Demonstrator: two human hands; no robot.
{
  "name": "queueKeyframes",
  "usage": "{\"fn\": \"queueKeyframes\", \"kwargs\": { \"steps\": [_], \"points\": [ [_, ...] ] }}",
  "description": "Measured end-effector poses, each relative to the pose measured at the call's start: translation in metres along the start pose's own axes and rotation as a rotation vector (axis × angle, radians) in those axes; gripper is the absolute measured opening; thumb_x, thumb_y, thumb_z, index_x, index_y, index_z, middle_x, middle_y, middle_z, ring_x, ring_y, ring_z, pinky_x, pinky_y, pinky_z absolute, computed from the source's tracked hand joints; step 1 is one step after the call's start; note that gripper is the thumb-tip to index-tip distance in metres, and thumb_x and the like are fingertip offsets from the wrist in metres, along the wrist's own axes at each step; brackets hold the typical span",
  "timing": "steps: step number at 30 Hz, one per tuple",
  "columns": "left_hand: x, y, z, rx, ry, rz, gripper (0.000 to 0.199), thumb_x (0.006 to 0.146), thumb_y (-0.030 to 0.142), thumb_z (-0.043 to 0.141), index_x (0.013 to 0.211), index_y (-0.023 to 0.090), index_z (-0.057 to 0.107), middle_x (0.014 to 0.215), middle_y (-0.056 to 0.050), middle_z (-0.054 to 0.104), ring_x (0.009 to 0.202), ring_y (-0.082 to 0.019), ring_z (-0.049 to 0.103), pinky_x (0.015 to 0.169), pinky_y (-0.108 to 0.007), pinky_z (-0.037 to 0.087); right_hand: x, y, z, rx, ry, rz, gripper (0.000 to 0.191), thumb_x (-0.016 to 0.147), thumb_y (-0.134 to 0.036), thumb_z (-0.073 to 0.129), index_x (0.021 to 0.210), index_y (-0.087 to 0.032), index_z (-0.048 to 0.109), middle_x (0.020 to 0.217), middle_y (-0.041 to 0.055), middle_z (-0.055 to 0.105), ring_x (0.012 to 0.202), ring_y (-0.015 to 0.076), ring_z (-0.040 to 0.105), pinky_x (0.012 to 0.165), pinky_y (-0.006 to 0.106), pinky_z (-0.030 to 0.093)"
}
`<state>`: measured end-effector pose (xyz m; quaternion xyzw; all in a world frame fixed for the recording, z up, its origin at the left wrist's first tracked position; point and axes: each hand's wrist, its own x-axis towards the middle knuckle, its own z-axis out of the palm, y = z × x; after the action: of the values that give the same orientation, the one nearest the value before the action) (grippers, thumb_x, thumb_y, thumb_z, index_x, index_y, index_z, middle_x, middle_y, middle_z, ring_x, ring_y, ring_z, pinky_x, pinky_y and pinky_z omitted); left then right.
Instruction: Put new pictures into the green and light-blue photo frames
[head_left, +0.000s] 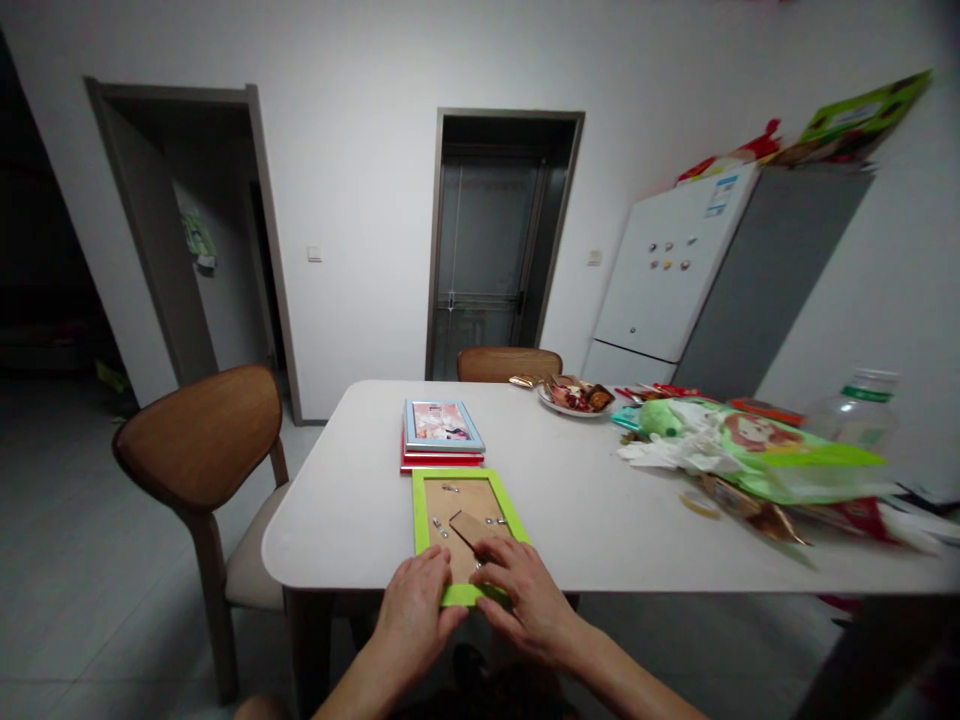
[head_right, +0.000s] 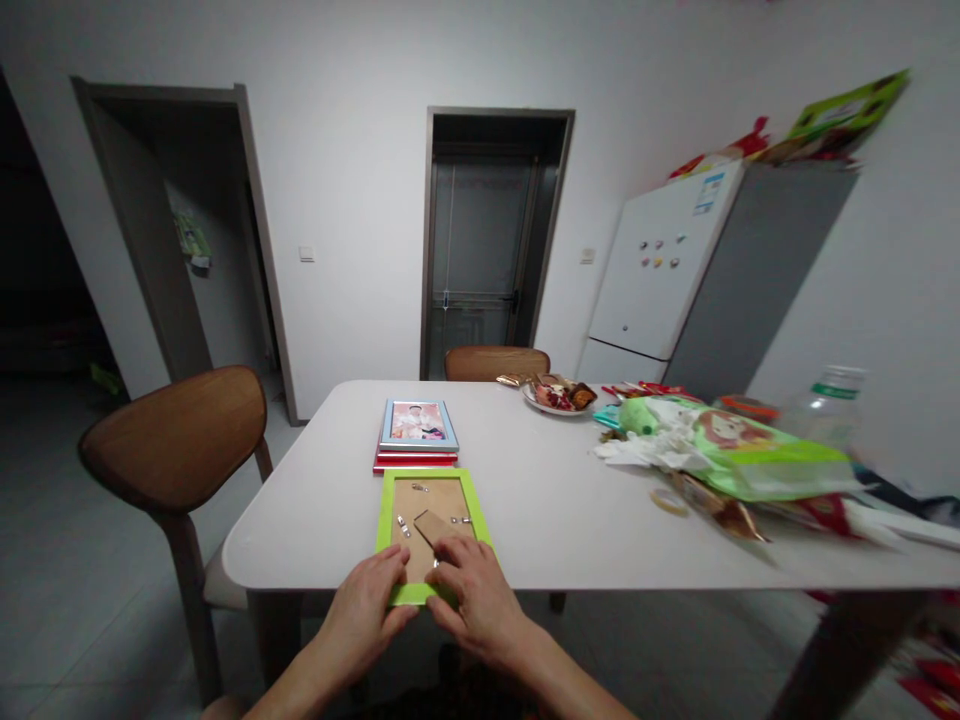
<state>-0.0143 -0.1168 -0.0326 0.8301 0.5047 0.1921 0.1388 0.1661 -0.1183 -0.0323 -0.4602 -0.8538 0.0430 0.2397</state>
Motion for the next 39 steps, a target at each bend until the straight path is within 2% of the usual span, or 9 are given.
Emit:
{"fn": "queueKeyframes", "kwargs": {
  "steps": [6,11,16,21,25,29,33,39],
  "points": [
    [0.001,-0.005,0.006,-0.025,0.015,0.024,0.051,0.067,0.022,0.056,0.115,0.011,0.044,0.121,-0.011,0.048,0.114,-0.021,0.039,0.097,-0.035,0.03,0.032,0.004,0.012,0.04,0.039,0.094,0.027,0.081,-0.026,0.037,0.097,-0.02,0.058,0.097,0.0067,0.055,0.091,0.0168,0.045,0.081,0.031,0.033],
    [-0.001,-0.01,0.009,-0.088,0.044,0.052,0.05,0.067,0.021,0.056,0.115,0.015,0.044,0.121,-0.009,0.048,0.113,-0.02,0.04,0.097,-0.034,0.031,0.064,0.0,0.019,-0.081,-0.057,0.081,0.026,0.081,-0.023,0.036,0.095,-0.02,0.058,0.094,0.0062,0.054,0.089,0.0169,0.043,0.078,0.029,0.031],
    [-0.002,-0.012,0.008,-0.135,0.051,0.063,0.048,0.066,0.021,0.056,0.113,0.018,0.045,0.121,-0.007,0.047,0.113,-0.02,0.04,0.097,-0.034,0.032,0.068,-0.006,0.02,-0.116,-0.109,0.019,0.02,0.078,-0.021,0.04,0.08,-0.021,0.059,0.09,0.0037,0.053,0.088,0.0164,0.041,0.074,0.028,0.03],
    [-0.002,-0.011,0.01,-0.113,0.046,0.037,0.052,0.066,0.021,0.058,0.115,0.013,0.044,0.121,-0.011,0.048,0.114,-0.022,0.04,0.098,-0.036,0.032,0.07,0.003,0.022,-0.07,-0.107,0.019,0.022,0.076,-0.018,0.041,0.086,-0.022,0.06,0.093,0.0034,0.055,0.089,0.0159,0.044,0.075,0.027,0.03],
    [-0.006,-0.007,0.007,-0.075,0.02,0.035,0.052,0.066,0.021,0.059,0.114,0.01,0.045,0.122,-0.013,0.047,0.115,-0.023,0.039,0.098,-0.036,0.032,0.087,0.02,0.025,-0.06,-0.012,0.238,0.027,0.077,-0.022,0.042,0.097,-0.02,0.06,0.098,0.0056,0.058,0.092,0.0155,0.048,0.078,0.024,0.031],
    [-0.011,-0.003,0.002,-0.047,-0.009,0.034,0.05,0.067,0.021,0.058,0.114,0.012,0.045,0.123,-0.012,0.046,0.116,-0.024,0.038,0.099,-0.038,0.031,0.108,0.033,0.032,-0.087,0.001,0.442,0.022,0.076,-0.028,0.045,0.084,-0.019,0.064,0.085,0.0056,0.064,0.078,0.0158,0.055,0.065,0.023,0.034],
    [-0.013,-0.003,0.001,-0.031,-0.027,0.029,0.052,0.065,0.021,0.059,0.115,0.014,0.045,0.122,-0.012,0.047,0.116,-0.024,0.038,0.098,-0.04,0.032,0.121,0.04,0.039,-0.097,0.008,0.556,0.021,0.075,-0.033,0.047,0.073,-0.019,0.063,0.077,0.0048,0.065,0.07,0.0149,0.056,0.056,0.022,0.032],
    [-0.016,-0.004,0.003,0.016,-0.046,0.026,0.055,0.066,0.019,0.056,0.118,0.01,0.041,0.124,-0.013,0.045,0.117,-0.024,0.037,0.1,-0.038,0.03,0.131,0.049,0.039,-0.085,0.006,0.66,0.015,0.07,-0.032,0.053,0.071,-0.019,0.061,0.077,0.0052,0.065,0.072,0.0165,0.057,0.053,0.023,0.033]
  ]
}}
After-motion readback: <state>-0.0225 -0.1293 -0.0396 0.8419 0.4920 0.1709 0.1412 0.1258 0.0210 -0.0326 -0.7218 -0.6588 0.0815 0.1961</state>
